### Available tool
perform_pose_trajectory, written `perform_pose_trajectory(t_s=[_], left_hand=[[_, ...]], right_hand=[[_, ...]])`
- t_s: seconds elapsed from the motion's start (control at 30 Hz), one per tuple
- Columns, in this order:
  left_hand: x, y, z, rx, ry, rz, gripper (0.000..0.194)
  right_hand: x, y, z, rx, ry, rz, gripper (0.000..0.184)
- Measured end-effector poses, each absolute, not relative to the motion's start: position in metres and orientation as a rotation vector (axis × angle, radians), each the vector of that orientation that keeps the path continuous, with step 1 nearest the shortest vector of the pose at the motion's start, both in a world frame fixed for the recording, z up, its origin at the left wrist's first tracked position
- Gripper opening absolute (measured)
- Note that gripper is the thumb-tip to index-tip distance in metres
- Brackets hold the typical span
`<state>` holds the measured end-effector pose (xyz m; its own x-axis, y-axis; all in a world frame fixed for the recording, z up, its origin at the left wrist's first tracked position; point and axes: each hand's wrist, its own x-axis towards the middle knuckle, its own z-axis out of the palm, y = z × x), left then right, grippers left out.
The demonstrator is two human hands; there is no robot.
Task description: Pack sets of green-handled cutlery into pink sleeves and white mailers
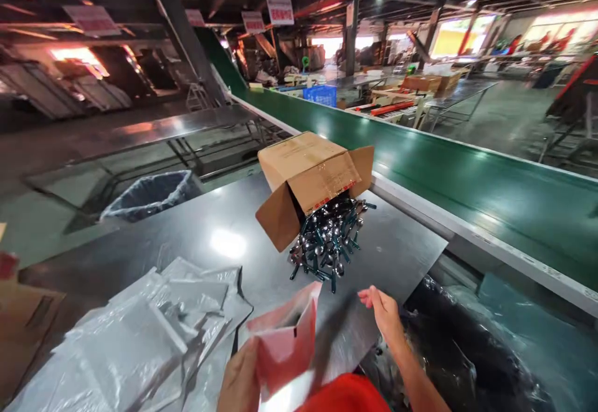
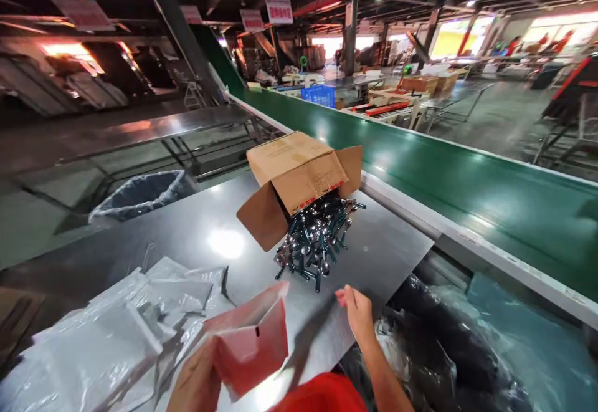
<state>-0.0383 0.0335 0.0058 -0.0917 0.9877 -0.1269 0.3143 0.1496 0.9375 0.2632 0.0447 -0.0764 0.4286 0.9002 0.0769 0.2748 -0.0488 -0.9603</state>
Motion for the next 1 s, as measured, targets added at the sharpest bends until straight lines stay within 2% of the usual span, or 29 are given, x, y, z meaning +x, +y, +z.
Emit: perform_pose_trajectory(t_s=[0.1,0.17,0.23,0.3,0.53,0.8,0.9,1.0], left_hand=[[-0.034,0.038,0.010,1.168,1.467,0.981,0.057],[-0.031,0.038,0.014,1.110,1.379,1.018,0.056],[-0.030,0.035,0.016,1.077,1.314,1.063,0.052],[-0.030,0.031,0.016,1.086,1.319,1.091,0.048],[-0.034,0.027,0.017,1.237,1.439,1.180,0.053],[-0.057,0.039,0.044,1.617,1.403,1.257,0.020],[-0.066,0.042,0.061,1.778,1.224,1.273,0.023],[-0.071,0.042,0.076,1.826,0.982,1.147,0.025]], right_hand=[[0.231,0.075,-0.020,-1.120,-1.311,1.071,0.062],[0.212,0.080,0.005,-0.942,-1.419,1.170,0.069],[0.199,0.079,0.019,-0.937,-1.517,1.180,0.060],[0.193,0.077,0.024,-1.023,-1.639,1.105,0.045],[0.192,0.069,0.014,-1.158,-1.864,0.773,0.036],[0.197,0.072,0.018,-0.845,-1.835,0.736,0.027],[0.203,0.076,0.028,-0.661,-1.839,0.817,0.025],[0.208,0.079,0.039,-0.587,-1.889,0.945,0.036]])
